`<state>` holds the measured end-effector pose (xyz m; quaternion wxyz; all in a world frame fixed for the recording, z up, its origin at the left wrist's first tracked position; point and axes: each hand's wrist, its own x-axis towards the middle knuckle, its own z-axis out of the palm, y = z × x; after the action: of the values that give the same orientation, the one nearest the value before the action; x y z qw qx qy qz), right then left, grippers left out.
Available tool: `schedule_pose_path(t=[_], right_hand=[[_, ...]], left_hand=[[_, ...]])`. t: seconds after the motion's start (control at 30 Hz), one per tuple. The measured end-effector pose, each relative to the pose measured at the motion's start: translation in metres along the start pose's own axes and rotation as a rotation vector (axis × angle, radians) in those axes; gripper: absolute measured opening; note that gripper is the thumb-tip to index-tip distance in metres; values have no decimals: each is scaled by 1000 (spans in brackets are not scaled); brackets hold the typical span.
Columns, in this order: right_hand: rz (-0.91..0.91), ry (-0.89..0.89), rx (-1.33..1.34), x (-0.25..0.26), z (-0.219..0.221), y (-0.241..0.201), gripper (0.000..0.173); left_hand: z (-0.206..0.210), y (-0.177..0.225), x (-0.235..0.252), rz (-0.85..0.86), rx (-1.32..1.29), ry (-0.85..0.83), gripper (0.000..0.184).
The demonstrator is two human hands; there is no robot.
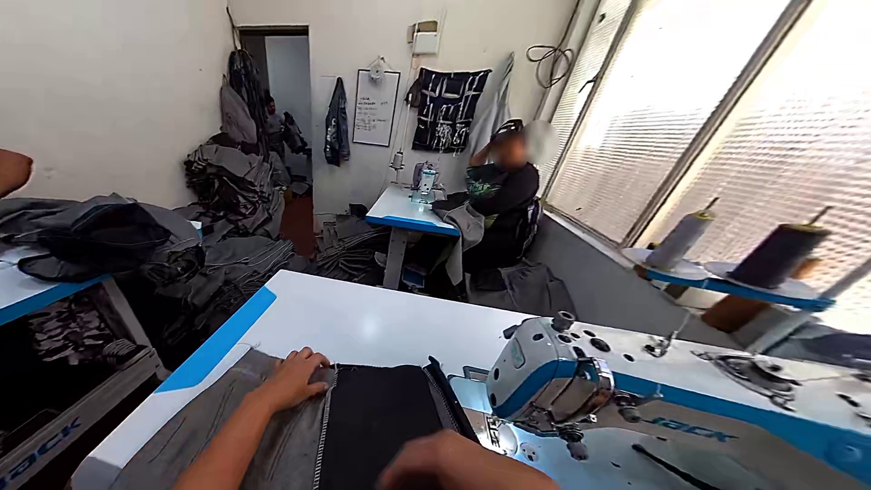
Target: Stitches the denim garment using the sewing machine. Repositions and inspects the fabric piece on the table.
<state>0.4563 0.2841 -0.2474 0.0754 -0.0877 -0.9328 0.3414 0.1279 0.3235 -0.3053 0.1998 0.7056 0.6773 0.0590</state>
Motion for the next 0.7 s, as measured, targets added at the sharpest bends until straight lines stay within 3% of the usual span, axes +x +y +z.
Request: schedule_pose_path(t=[0.1,0.17,0.23,0.33,0.47,0.6,0.7], right_hand=[[78,87,-125,88,-4,31,30],[261,92,-123,131,1,53,31],[449,62,-102,155,12,68,45],[610,24,-182,163,25,61,71],[622,54,-324,152,35,49,89],[671,50,-333,142,41,38,90],[601,121,-351,127,54,28,79]], left_hand=[[-8,6,18,70,-67,-122,47],[-11,5,22,61,-143,-160,41],[-11,0,23,33,-201,-163,39],[-15,5,16,23,-160,-214,32],[-15,13,11,69,-72,-262,35],[-16,22,2,100,-42,-328,38],[-13,26,-11,139,-91,-382,36]])
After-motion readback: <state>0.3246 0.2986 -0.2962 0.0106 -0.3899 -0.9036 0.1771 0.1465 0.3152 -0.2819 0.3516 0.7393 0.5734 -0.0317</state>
